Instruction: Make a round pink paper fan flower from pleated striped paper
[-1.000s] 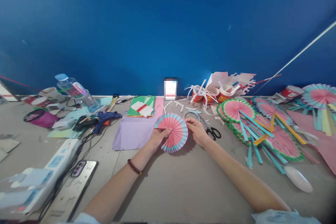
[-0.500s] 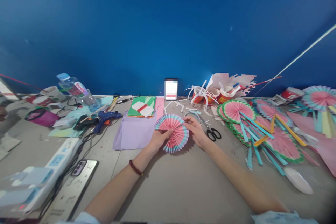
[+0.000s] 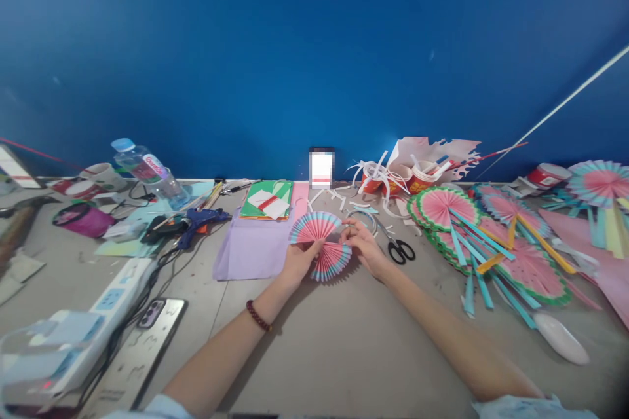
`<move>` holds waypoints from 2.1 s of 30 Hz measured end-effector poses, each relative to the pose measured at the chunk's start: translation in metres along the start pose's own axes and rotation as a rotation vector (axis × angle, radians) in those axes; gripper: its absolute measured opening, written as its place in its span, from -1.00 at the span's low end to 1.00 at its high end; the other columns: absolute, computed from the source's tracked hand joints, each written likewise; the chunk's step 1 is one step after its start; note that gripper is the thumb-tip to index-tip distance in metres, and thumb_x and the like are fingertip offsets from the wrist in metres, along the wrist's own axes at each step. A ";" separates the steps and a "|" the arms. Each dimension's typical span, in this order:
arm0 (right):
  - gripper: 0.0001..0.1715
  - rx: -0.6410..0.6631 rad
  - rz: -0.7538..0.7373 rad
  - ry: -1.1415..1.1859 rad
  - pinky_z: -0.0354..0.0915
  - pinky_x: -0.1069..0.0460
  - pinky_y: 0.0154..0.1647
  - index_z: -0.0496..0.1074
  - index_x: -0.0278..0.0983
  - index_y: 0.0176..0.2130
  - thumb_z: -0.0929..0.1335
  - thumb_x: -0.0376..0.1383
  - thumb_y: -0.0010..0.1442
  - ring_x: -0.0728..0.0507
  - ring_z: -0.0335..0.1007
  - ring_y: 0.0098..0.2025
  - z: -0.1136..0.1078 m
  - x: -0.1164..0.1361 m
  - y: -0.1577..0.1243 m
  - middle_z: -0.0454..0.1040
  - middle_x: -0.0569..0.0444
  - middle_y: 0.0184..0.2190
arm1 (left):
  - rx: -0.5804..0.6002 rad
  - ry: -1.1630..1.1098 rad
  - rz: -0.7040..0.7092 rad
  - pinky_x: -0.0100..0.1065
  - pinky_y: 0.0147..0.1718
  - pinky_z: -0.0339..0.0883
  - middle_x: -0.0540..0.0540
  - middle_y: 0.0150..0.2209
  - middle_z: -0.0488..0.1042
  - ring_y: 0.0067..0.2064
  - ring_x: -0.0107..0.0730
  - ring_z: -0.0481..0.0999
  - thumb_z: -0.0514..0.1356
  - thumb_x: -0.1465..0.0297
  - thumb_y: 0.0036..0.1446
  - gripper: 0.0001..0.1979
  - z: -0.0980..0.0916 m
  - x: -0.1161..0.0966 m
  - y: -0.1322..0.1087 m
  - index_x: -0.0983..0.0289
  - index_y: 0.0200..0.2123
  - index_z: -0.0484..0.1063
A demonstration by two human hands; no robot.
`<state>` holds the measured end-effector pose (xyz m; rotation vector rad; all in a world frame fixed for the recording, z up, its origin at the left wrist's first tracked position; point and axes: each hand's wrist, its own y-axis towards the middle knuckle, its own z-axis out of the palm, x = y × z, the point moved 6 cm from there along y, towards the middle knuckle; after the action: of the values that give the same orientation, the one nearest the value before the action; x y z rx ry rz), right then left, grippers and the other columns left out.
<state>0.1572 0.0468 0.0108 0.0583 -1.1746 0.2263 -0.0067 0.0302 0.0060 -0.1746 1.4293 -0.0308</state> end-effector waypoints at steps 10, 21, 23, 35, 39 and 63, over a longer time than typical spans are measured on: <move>-0.70 -0.002 0.018 -0.081 0.12 0.06 -0.50 0.44 -0.21 -0.31 0.37 -0.09 -0.04 -0.03 0.23 -0.55 -0.006 0.002 0.000 0.39 0.17 -0.58 | 0.162 -0.136 -0.093 -0.38 -0.44 0.25 0.02 -0.58 0.44 -0.52 -0.46 0.35 0.41 0.19 -0.23 -0.68 0.007 0.002 -0.004 0.32 -0.51 0.49; -0.84 -0.279 -0.359 -1.037 0.19 -0.05 -0.23 0.44 -0.21 -0.39 0.39 -0.21 -0.04 -0.16 0.32 -0.34 -0.044 0.048 0.006 0.46 0.05 -0.43 | 0.905 0.049 -0.397 -0.43 -0.66 -0.13 -0.04 -0.69 0.29 -0.67 -0.61 0.10 0.41 0.21 -0.22 -0.69 0.027 0.010 -0.049 0.36 -0.50 0.55; -0.85 -0.182 -0.335 -1.278 0.18 -0.07 -0.19 0.44 -0.22 -0.43 0.43 -0.22 -0.07 -0.20 0.33 -0.28 -0.043 0.044 0.008 0.46 0.02 -0.40 | 0.845 0.023 -0.365 -0.43 -0.65 -0.12 -0.04 -0.70 0.29 -0.67 -0.61 0.09 0.42 0.21 -0.23 -0.69 0.026 0.008 -0.045 0.35 -0.52 0.54; -0.80 -0.213 -0.273 -1.036 0.22 0.03 -0.40 0.31 -0.23 -0.26 0.23 -0.16 0.21 -0.10 0.39 -0.46 -0.043 0.059 0.004 0.48 0.10 -0.50 | 0.452 -0.382 -0.266 -0.40 -0.41 0.27 0.08 -0.57 0.50 -0.51 -0.44 0.43 0.46 0.24 -0.29 -0.69 0.020 0.000 -0.018 0.36 -0.54 0.53; -0.69 -0.177 -0.226 -0.682 0.25 0.04 -0.44 0.30 -0.24 -0.25 0.25 -0.05 0.16 -0.07 0.34 -0.49 -0.036 0.060 0.004 0.36 0.17 -0.59 | 0.392 -0.468 -0.244 -0.38 -0.38 0.29 0.07 -0.53 0.53 -0.49 -0.41 0.45 0.45 0.27 -0.27 -0.70 0.016 0.000 -0.012 0.34 -0.50 0.54; -0.65 0.096 -0.250 -0.453 0.29 0.03 -0.35 0.25 -0.23 -0.05 0.31 -0.18 0.17 -0.09 0.52 -0.31 0.000 0.057 -0.006 0.53 -0.07 -0.15 | 0.376 -0.410 -0.230 -0.26 -0.13 0.34 0.17 -0.30 0.60 -0.22 -0.17 0.55 0.39 0.17 -0.17 -0.62 0.010 0.004 -0.003 0.34 -0.34 0.57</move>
<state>0.1790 0.0491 0.0637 0.3536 -1.5910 0.0466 0.0045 0.0273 0.0040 -0.0298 0.9680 -0.4266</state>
